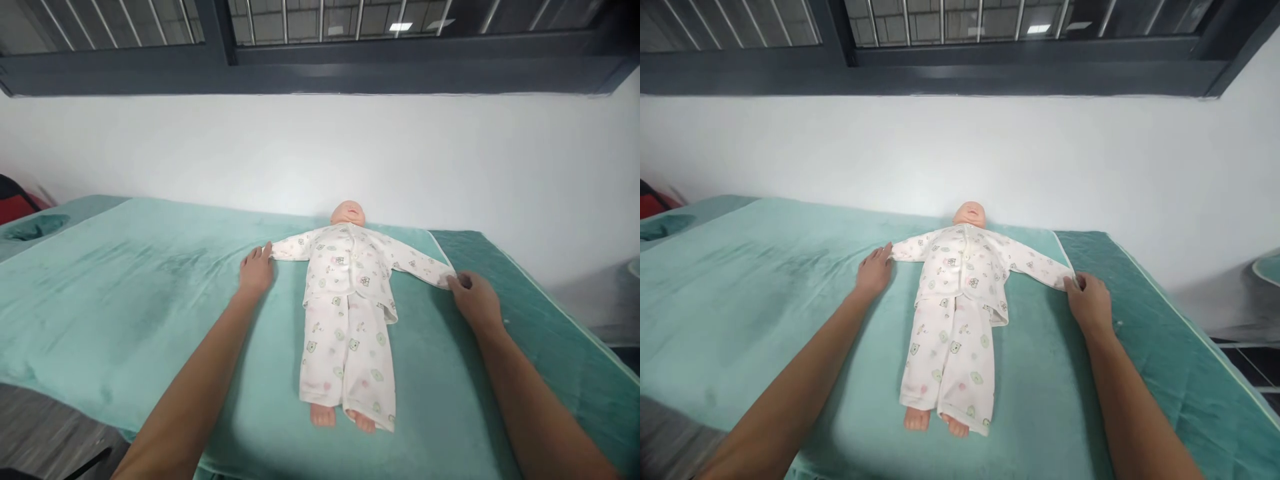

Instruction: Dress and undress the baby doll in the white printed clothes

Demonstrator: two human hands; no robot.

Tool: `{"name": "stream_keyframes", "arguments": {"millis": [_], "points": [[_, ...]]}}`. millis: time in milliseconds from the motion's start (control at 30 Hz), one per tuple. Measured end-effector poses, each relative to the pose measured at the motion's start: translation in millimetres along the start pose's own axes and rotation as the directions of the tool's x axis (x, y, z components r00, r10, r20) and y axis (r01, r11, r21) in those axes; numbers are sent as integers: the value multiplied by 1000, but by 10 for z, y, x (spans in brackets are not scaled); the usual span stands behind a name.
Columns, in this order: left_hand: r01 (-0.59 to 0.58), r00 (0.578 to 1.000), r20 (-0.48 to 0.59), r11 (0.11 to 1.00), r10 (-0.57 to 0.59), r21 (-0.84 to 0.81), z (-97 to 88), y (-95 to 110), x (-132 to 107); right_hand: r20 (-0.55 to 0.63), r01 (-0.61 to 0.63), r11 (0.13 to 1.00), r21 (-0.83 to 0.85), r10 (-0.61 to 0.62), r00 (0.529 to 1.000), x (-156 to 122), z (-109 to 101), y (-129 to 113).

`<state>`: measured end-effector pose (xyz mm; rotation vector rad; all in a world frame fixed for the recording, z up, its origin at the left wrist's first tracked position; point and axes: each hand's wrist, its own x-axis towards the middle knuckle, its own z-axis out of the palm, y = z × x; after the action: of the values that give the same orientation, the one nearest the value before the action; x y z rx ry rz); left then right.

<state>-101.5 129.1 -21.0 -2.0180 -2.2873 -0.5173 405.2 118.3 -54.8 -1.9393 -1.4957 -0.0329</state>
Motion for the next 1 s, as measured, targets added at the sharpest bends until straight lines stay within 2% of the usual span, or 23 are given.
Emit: {"name": "stream_keyframes", "arguments": {"millis": [100, 233, 367, 467, 567, 633, 667, 700, 733, 767, 833, 900, 967, 1000], "points": [[-14, 999, -29, 1000, 13, -6, -21, -62, 61, 24, -49, 999, 15, 49, 999, 25, 24, -55], [30, 995, -93, 999, -32, -21, -34, -141, 158, 44, -98, 993, 66, 95, 994, 30, 7, -115], [44, 996, -80, 999, -44, -7, -37, -136, 167, 11, -112, 987, 117, 112, 994, 40, -69, -113], [30, 997, -72, 999, -28, 26, -72, -85, 110, -72, -93, 990, 110, 102, 992, 48, -102, -181], [-30, 990, -136, 999, 35, 39, -106, -24, 40, -208, 32, 994, 108, -9, 978, -40, -134, -436], [-134, 978, -158, 990, 138, 36, -105, 11, 2, -213, 156, 969, 192, -114, 970, -185, -173, -713], [-191, 970, -150, 981, 193, 33, -95, 26, -10, -133, 174, 940, 294, -140, 981, -276, -197, -866], [-235, 963, -131, 971, 237, 29, -82, 37, -17, 1, 161, 900, 406, -176, 984, -373, -224, -1017], [-261, 959, -107, 965, 262, 26, -65, 45, -19, 112, 143, 864, 483, -222, 969, -467, -252, -1155], [-260, 962, -81, 965, 261, 26, -48, 50, -15, 223, 148, 837, 527, -304, 926, -551, -281, -1274], [-197, 980, -35, 980, 198, 34, -20, 53, 3, 397, 151, 809, 568, -430, 811, -669, -335, -1434], [-120, 993, -3, 992, 120, 49, -9, 53, 24, 514, 124, 793, 596, -496, 700, -709, -385, -1485], [-77, 997, 12, 995, 77, 56, -15, 57, 35, 575, 58, 781, 621, -504, 644, -688, -421, -1455], [-62, 998, 13, 997, 61, 56, -22, 62, 34, 586, 21, 775, 632, -495, 641, -665, -427, -1423]]}}
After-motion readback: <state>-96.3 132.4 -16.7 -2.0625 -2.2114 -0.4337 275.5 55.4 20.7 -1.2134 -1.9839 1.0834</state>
